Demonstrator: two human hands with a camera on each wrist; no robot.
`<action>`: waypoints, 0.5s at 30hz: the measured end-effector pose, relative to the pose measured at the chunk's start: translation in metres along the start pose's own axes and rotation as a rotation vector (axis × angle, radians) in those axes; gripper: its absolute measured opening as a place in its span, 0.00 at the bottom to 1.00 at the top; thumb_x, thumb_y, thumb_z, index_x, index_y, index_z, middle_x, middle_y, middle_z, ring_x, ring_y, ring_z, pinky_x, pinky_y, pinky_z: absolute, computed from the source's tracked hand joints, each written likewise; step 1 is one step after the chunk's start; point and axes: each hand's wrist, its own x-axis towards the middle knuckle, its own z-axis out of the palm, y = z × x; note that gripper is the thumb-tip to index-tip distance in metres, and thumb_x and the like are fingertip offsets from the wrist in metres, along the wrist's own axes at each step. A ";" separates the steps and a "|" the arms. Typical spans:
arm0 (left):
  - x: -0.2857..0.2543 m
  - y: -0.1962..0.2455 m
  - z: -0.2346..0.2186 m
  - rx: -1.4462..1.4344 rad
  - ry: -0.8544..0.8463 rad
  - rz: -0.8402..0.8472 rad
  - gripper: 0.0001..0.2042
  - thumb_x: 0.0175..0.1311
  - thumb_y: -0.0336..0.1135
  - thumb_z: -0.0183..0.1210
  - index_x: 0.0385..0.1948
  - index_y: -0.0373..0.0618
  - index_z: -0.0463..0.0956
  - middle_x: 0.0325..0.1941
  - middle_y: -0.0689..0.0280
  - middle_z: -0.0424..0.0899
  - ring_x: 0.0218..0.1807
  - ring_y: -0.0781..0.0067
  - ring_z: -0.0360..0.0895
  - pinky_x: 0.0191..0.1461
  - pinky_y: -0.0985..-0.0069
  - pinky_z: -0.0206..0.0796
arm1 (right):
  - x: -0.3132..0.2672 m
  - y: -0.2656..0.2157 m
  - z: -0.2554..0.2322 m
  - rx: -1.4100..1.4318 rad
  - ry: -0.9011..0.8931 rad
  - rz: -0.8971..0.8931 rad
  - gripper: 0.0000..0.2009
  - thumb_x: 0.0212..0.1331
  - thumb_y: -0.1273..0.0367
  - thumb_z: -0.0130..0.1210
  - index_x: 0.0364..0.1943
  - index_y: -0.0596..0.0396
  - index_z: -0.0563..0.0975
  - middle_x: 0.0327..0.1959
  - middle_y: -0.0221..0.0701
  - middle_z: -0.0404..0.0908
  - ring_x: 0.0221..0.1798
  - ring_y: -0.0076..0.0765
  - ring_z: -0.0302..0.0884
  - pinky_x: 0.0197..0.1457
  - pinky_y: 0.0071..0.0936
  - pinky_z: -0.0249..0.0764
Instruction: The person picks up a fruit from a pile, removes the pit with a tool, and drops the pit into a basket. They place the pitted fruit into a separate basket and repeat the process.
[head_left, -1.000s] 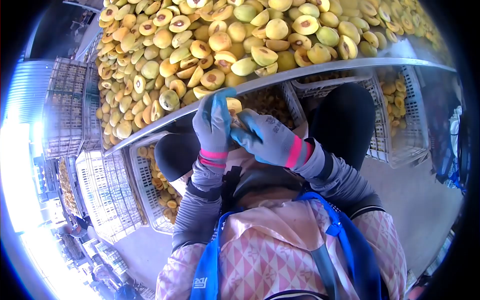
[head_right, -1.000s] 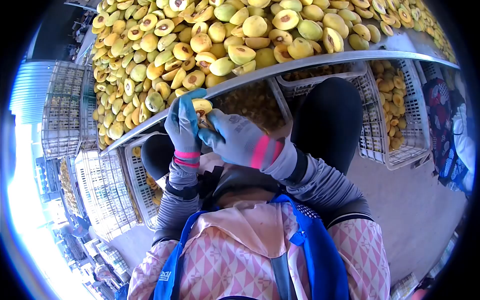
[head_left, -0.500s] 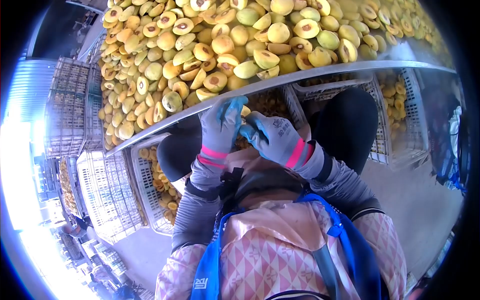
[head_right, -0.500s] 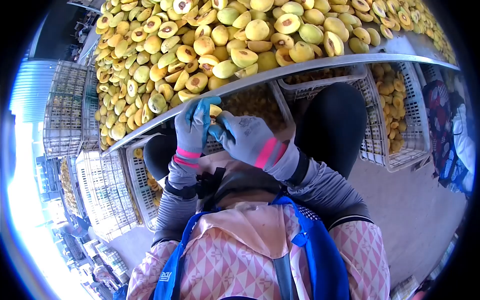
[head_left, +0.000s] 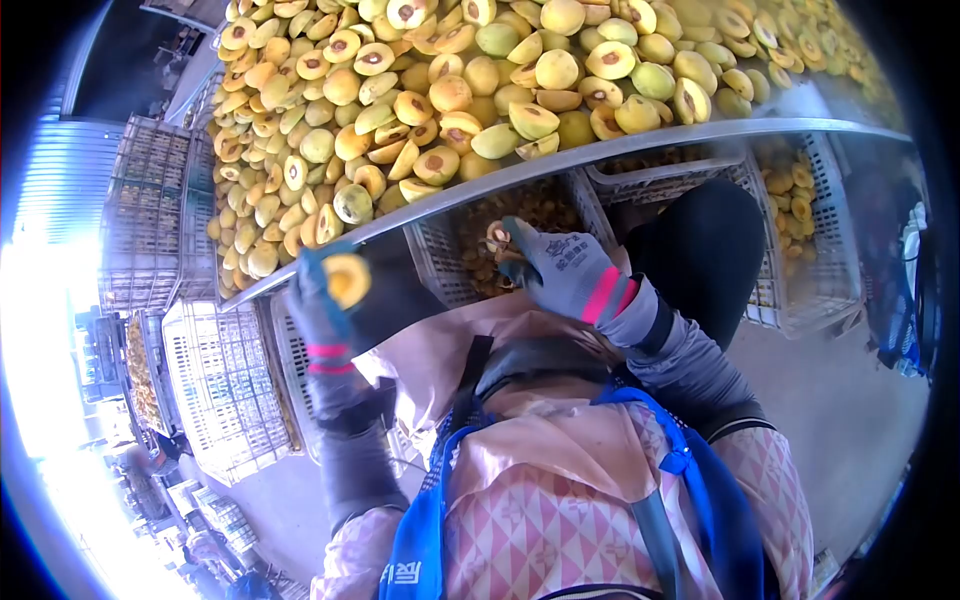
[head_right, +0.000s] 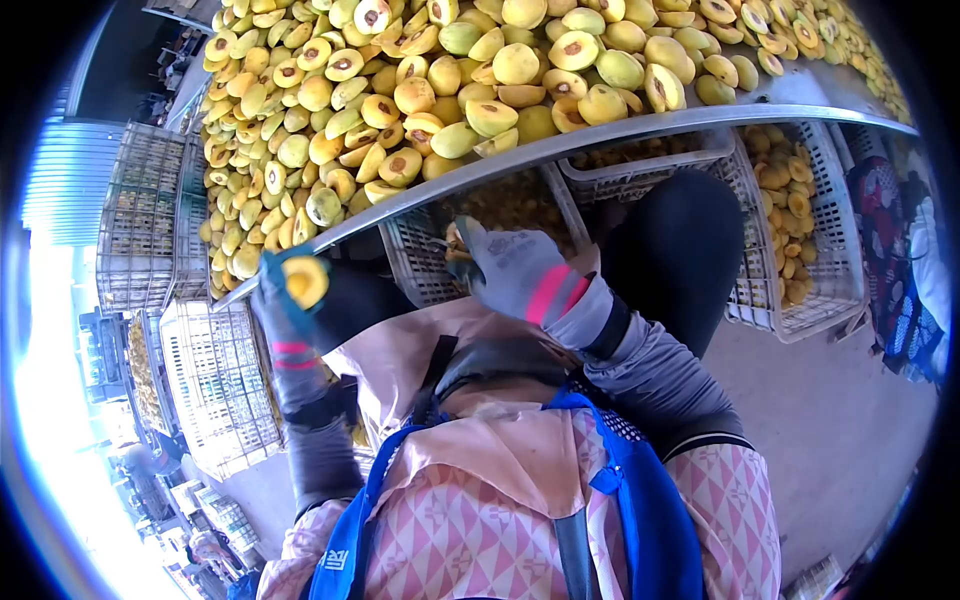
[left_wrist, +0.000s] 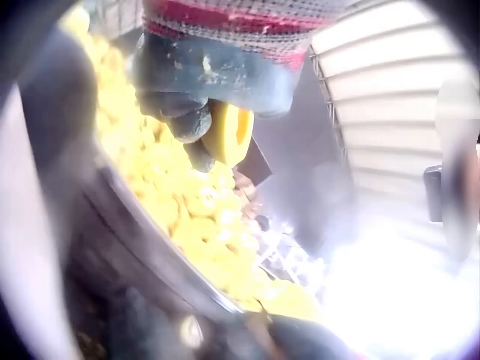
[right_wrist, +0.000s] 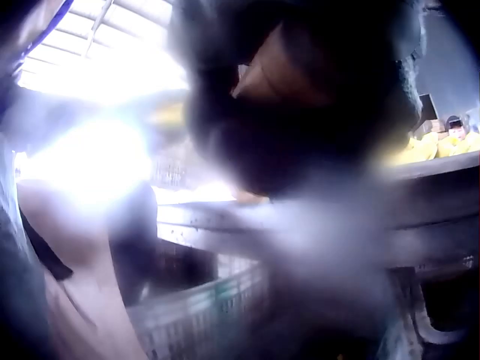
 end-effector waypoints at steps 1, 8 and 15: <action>0.001 0.007 -0.027 0.028 -0.034 0.085 0.18 0.74 0.40 0.47 0.46 0.30 0.78 0.40 0.64 0.82 0.40 0.80 0.77 0.47 0.81 0.70 | -0.001 0.002 0.001 -0.127 -0.087 0.020 0.14 0.60 0.60 0.55 0.44 0.54 0.74 0.28 0.40 0.82 0.33 0.51 0.82 0.36 0.44 0.77; 0.030 0.044 0.005 0.964 -0.181 0.475 0.13 0.64 0.35 0.57 0.48 0.45 0.80 0.52 0.59 0.81 0.50 0.62 0.80 0.55 0.69 0.70 | 0.004 -0.010 -0.005 -0.137 -0.228 0.066 0.15 0.60 0.61 0.55 0.44 0.56 0.73 0.31 0.43 0.82 0.34 0.53 0.81 0.36 0.45 0.76; 0.108 0.018 0.148 1.272 -0.714 0.760 0.24 0.61 0.43 0.56 0.61 0.54 0.70 0.62 0.58 0.74 0.63 0.56 0.71 0.63 0.60 0.65 | 0.005 -0.002 -0.013 -0.019 0.011 0.056 0.16 0.57 0.60 0.59 0.42 0.56 0.72 0.30 0.41 0.82 0.33 0.51 0.81 0.35 0.43 0.75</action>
